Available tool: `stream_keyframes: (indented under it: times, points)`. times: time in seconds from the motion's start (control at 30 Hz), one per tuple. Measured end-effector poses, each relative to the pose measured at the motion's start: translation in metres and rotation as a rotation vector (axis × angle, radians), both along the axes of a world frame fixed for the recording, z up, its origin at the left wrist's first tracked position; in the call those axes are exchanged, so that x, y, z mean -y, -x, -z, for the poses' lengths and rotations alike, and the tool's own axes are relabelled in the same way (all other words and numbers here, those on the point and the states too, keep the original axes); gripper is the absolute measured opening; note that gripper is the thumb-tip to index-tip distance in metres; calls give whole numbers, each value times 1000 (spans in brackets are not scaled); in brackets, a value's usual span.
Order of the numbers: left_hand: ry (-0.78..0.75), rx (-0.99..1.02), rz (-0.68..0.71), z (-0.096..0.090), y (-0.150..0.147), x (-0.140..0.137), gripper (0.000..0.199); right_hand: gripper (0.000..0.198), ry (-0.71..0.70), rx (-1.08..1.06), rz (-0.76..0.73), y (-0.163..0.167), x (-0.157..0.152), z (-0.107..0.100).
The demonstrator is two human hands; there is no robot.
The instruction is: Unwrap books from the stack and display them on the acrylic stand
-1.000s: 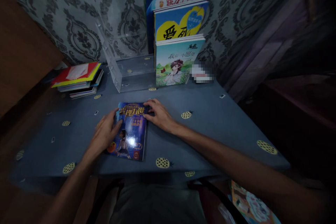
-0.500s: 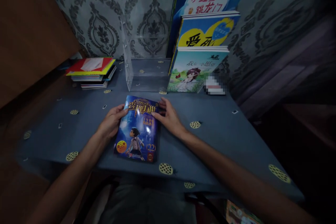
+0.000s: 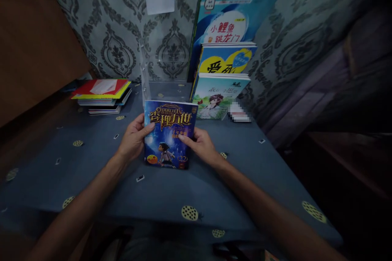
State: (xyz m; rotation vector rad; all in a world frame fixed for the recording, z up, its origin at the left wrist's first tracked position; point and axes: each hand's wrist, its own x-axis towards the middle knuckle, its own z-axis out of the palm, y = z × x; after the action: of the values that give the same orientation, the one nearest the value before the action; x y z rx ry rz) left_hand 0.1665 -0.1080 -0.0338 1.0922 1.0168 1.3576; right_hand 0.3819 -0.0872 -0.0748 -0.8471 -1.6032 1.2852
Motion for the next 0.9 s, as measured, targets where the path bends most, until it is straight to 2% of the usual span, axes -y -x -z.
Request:
stream_keyframes:
  times: [0.1, 0.2, 0.43, 0.53, 0.73, 0.9]
  points:
    - [-14, -25, 35, -1, -5, -2, 52, 35, -243, 139, 113, -10, -2, -9]
    - [6, -62, 41, 5, -10, -4, 50, 33, -355, 205, 153, -15, -4, -10]
    - [95, -147, 101, 36, -10, -8, 47, 40, -302, 209, 143, -16, -12, -1]
    - [143, -246, 137, 42, -4, -9, 49, 38, -287, 218, 112, -20, -12, -2]
    - [116, -390, 143, 35, -4, -15, 50, 39, -246, 208, 17, -30, -15, -2]
    - [84, -389, 97, 27, -14, -21, 56, 30, -273, 209, 69, -33, -18, 2]
